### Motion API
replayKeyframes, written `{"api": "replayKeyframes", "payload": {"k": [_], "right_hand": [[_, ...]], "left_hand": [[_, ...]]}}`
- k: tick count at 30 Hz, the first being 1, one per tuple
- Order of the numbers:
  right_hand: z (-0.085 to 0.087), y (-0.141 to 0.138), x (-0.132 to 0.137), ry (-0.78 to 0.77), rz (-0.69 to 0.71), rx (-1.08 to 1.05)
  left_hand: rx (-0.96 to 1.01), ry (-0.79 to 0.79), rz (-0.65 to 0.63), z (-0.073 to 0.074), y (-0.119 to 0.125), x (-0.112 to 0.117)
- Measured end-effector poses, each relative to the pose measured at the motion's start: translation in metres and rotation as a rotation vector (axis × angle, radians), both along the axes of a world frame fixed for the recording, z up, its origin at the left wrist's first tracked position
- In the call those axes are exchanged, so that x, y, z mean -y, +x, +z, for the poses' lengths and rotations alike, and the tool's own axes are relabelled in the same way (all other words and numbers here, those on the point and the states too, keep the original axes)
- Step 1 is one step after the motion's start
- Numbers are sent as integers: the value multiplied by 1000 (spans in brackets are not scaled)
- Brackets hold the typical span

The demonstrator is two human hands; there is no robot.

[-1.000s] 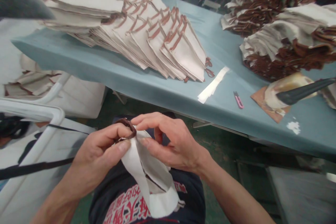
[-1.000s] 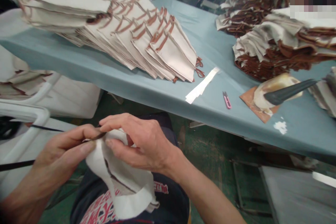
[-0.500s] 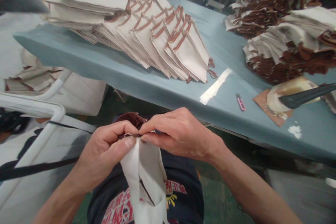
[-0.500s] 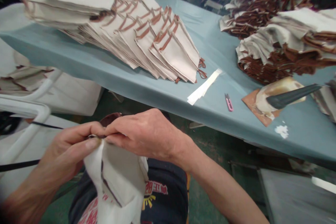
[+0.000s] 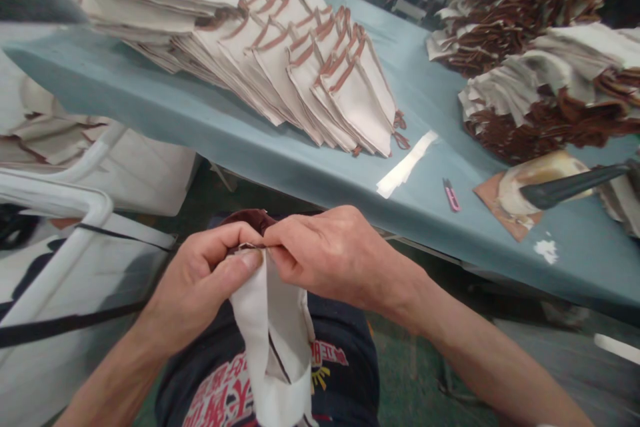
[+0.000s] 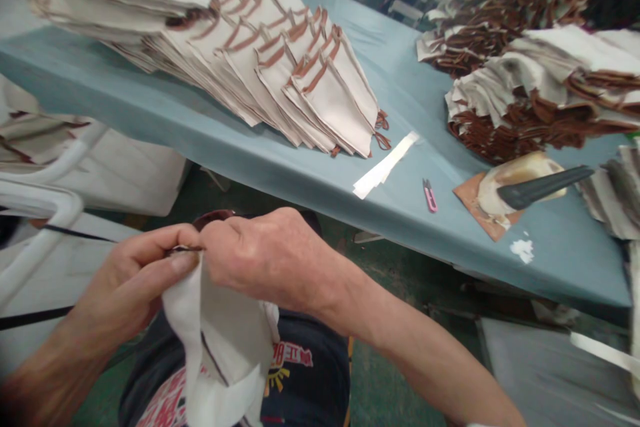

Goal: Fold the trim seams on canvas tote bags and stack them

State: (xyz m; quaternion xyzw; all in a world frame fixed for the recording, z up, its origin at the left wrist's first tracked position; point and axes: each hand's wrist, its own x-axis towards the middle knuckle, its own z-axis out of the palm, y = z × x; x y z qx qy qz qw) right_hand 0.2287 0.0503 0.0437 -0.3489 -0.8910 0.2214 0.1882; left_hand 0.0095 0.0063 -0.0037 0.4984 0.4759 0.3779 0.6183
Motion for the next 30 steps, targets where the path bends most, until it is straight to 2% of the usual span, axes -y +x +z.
{"api": "replayKeyframes", "payload": {"k": [3,10,17,22,26,30], "right_hand": [[-6,2,-5,-56,-29,-55],[-8,5,-8,-248,-47,-159],[-22,4,-1,-145,-96,-175],[-26,7,-2,-85,-94,-76],[-30,9,-4,-81,-95,-18],[-35,13,-5,-105,-84,-73]], "left_hand": [[21,6,-16,-2,2,-1],[3,53,15,-1,10,-4],[-29,117,111,2,18,-5],[-155,160,161,2,25,-8],[-113,49,209,-3,31,-11],[-10,-94,169,-9,34,-13]]}}
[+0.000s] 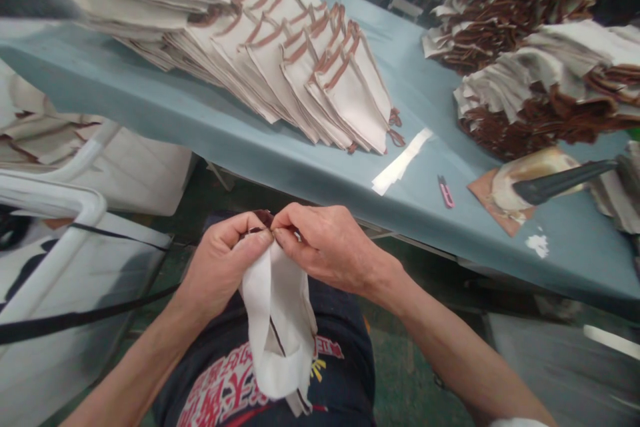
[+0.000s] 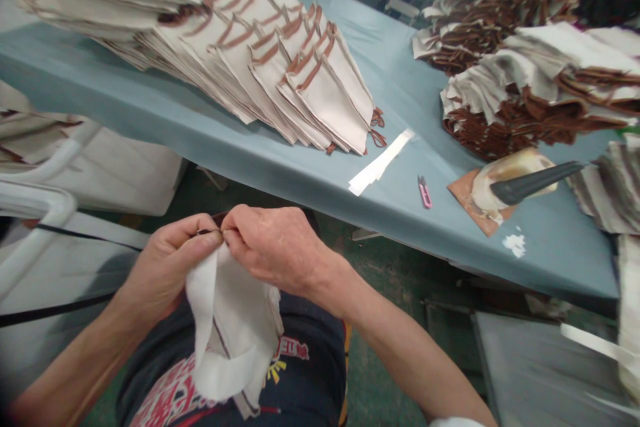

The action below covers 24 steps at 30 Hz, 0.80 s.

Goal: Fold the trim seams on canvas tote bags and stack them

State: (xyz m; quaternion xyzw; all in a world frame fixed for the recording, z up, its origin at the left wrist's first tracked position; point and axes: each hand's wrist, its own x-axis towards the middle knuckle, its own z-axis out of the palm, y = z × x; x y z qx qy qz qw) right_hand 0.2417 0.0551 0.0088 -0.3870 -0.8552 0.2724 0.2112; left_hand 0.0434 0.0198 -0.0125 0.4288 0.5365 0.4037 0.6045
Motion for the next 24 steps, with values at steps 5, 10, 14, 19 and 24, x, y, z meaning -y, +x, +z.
{"api": "replayKeyframes", "payload": {"k": [5,10,14,19,24], "right_hand": [[-1,6,0,-138,82,-255],[4,5,5,-134,107,-299],[12,3,11,-50,98,-229],[13,2,13,-33,65,-185],[9,6,9,-82,60,-207]], "left_hand": [[132,-95,-61,3,-6,3],[160,-104,-63,11,-14,10],[201,-119,-42,15,-11,16],[220,-79,19,8,-2,17],[151,-11,-87,4,-9,12]]}}
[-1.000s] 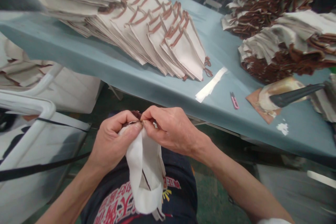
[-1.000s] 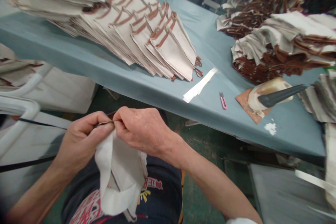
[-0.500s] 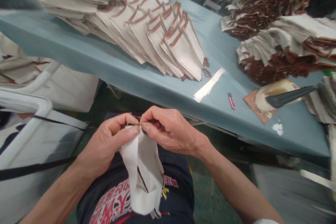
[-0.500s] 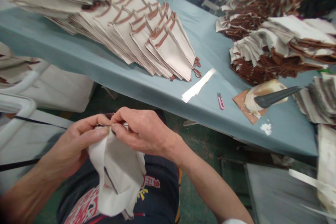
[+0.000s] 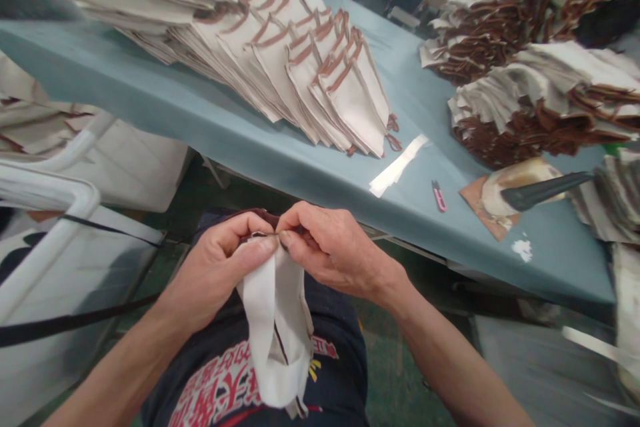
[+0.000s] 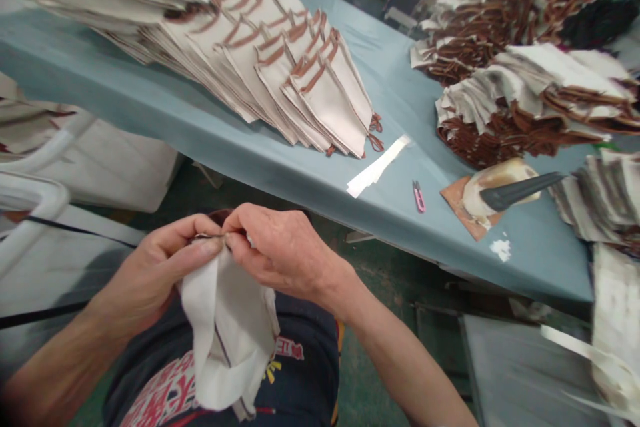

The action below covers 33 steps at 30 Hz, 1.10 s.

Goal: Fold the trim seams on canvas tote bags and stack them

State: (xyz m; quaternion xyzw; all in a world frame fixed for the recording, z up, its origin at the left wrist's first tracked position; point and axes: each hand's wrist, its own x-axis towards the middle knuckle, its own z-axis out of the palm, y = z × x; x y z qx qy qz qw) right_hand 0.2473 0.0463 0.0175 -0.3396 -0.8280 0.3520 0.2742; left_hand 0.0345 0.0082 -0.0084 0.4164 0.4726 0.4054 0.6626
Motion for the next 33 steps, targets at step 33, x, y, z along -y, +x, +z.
{"api": "replayKeyframes", "payload": {"k": [33], "right_hand": [[-2,-7,-1,-544,65,-270]], "left_hand": [[-529,495,-58,32,-34,8]]}}
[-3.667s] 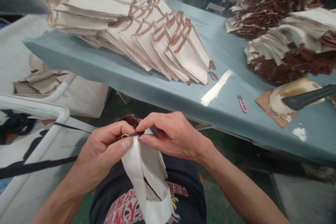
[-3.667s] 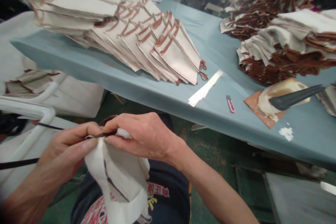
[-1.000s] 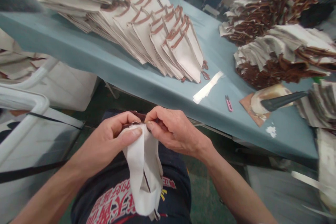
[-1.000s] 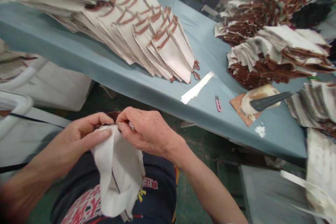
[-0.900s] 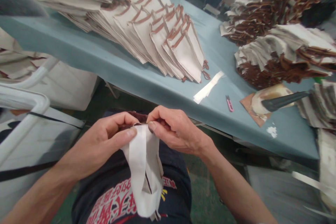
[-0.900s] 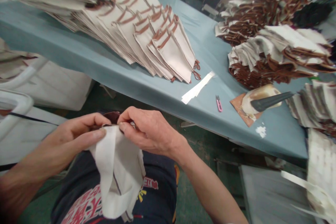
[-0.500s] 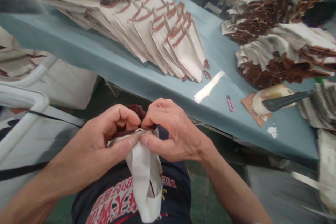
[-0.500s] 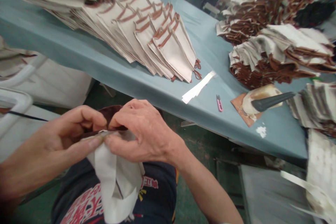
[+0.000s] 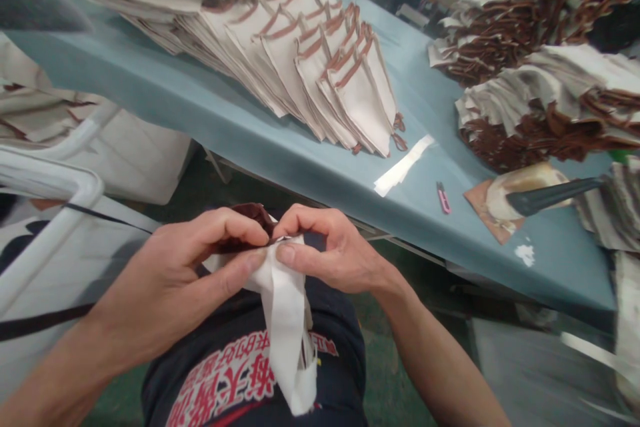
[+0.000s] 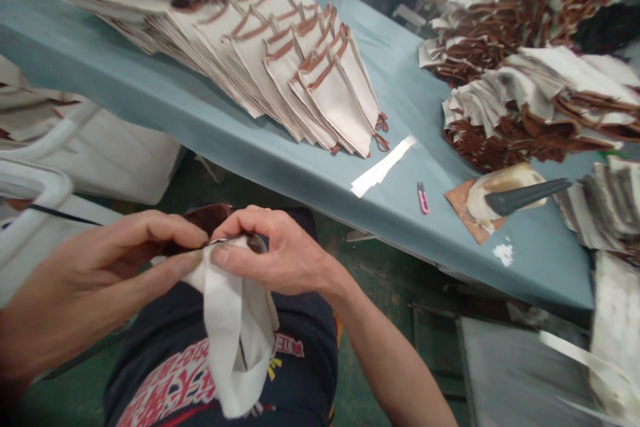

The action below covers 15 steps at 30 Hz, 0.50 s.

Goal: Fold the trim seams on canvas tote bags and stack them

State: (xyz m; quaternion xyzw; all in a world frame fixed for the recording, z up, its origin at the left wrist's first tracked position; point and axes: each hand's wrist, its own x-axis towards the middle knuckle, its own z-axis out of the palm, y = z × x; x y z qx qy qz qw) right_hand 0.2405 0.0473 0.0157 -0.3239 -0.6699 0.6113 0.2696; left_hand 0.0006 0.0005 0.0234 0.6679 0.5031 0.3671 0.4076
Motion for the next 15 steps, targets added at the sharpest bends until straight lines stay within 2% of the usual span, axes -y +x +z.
{"api": "replayKeyframes", "payload": {"k": [3,5,10,15], "right_hand": [[-5,2,1,-152,10,-64],[-7,3,2,-195,16,-83],[-2,5,3,-151,25,-41],[4,4,3,-69,30,-27]], "left_hand": [[-102,150,-6,3,0,-1],[-147,207,-13,5,1,-2],[-197,237,-125,8,-4,-7],[-179,191,-245,1,-18,-12]]}}
